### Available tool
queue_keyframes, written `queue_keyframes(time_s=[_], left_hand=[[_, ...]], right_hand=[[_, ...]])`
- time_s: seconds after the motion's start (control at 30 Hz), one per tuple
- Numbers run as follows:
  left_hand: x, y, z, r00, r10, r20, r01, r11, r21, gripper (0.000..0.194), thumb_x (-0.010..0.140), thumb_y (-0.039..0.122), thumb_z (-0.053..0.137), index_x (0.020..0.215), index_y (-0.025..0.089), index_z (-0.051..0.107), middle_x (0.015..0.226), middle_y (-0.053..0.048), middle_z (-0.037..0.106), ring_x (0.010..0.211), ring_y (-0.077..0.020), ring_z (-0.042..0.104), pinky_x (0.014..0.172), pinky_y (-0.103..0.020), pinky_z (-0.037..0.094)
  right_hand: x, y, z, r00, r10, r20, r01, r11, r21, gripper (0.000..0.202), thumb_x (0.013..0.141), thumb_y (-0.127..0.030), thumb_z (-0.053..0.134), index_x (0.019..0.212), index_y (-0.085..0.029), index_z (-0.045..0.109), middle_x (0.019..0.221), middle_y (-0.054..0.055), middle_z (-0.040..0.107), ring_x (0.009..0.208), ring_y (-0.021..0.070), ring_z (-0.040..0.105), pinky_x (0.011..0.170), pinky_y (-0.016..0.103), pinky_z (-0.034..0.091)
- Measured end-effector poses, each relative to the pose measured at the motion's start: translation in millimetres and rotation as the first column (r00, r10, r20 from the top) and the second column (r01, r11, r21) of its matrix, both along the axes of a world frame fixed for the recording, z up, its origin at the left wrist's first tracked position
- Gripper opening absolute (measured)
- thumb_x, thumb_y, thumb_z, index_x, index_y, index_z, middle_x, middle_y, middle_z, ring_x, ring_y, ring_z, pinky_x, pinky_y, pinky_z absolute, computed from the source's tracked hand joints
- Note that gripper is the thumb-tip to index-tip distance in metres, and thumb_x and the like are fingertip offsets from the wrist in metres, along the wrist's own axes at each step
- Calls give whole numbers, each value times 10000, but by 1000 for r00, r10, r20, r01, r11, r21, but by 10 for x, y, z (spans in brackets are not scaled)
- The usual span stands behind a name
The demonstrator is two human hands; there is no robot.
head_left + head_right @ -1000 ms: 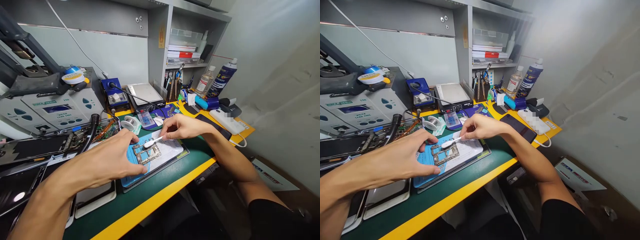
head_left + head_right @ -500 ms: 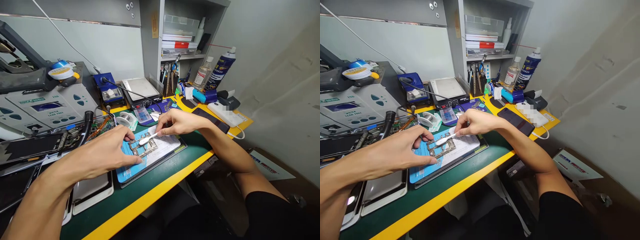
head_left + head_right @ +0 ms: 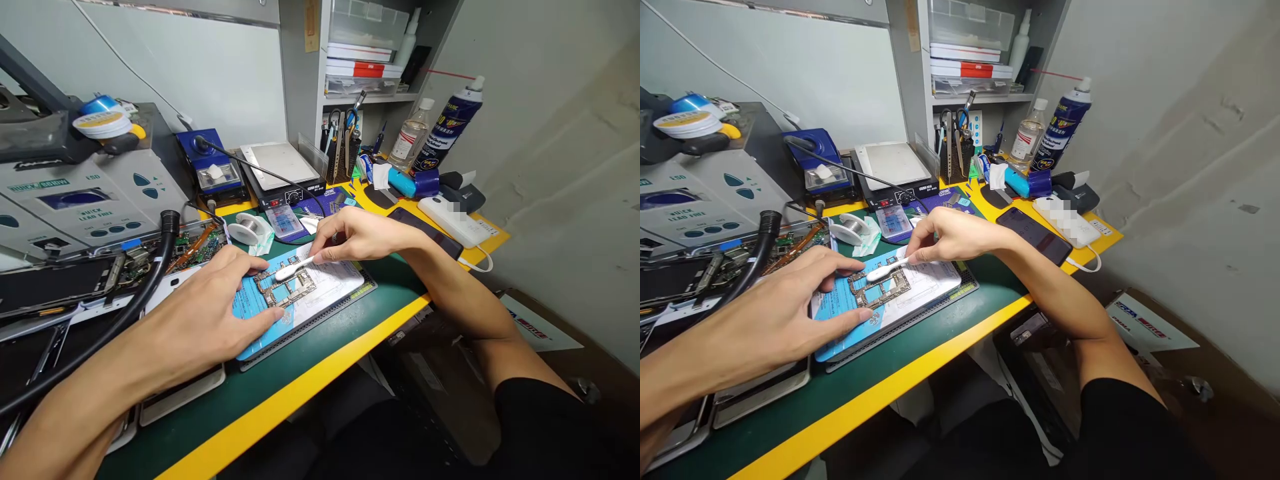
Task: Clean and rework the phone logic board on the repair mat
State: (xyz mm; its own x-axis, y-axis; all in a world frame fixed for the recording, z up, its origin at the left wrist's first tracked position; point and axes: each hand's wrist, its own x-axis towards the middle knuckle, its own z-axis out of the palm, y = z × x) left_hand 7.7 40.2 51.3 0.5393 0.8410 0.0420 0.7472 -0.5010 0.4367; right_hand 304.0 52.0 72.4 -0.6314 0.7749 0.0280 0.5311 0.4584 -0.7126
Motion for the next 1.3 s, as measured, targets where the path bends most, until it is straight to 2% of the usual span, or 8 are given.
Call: queue_keyframes(time_s=[0.23,0.43,0.57,0.73,1.03,1.17,1.3], left_hand=[[34,-9,68,1000,2,-6,-2,1000,-25,625,687,717,692,1159,313,757,1041,-100,684,858,-328,665,770,-470,569],[56,-17,84,1000,29,3,-28,998,-48,667,655,742,687,1149,301,763,1071,-96,672,883,-336,679,753,-452,545],[29,-36,49,1000,3,13,-3,999,-50,658,700,750,671,1175,302,753,1137,-96,677,921,-331,691,778,-434,542],[24,-54,76,1000,-19,-6,18,997,-69,647,750,730,663,1212,282,732,1197,-98,677,976,-324,709,852,-427,557],[-2,-120,80,996,-54,-64,45,989,-144,586,907,682,603,1345,294,616,1333,-78,586,1101,-293,682,919,-400,531],[5,-171,111,999,-17,-37,10,984,-179,515,930,640,597,1329,315,611,1337,-48,579,1140,-279,663,951,-390,513],[7,-192,113,1000,-31,-6,29,985,-170,477,931,611,602,1289,297,629,1298,-52,587,1131,-271,665,973,-389,501]], right_hand=[[-4,-9,21,1000,19,1,-19,1000,11,208,946,-291,771,1016,-132,884,940,61,825,823,189,700,714,260,495],[14,4,2,1000,24,7,-24,999,30,190,946,-282,774,1001,-137,885,941,64,829,830,195,710,715,270,489],[17,-7,11,1000,9,18,-10,1000,26,177,953,-265,773,1010,-137,881,971,75,833,876,212,732,762,286,511],[28,-20,28,999,13,42,-15,999,40,161,971,-266,768,1019,-159,878,1006,76,835,902,215,740,797,292,524],[25,-58,61,997,-21,75,20,1000,16,160,982,-281,776,1011,-159,874,1014,84,822,923,222,738,808,283,529],[28,-78,73,995,-40,91,40,999,5,140,972,-269,782,1007,-172,878,1013,71,822,920,216,735,801,280,525],[27,-82,71,994,-52,93,50,999,17,133,969,-260,779,1000,-178,878,1000,62,818,912,210,728,800,278,517]])
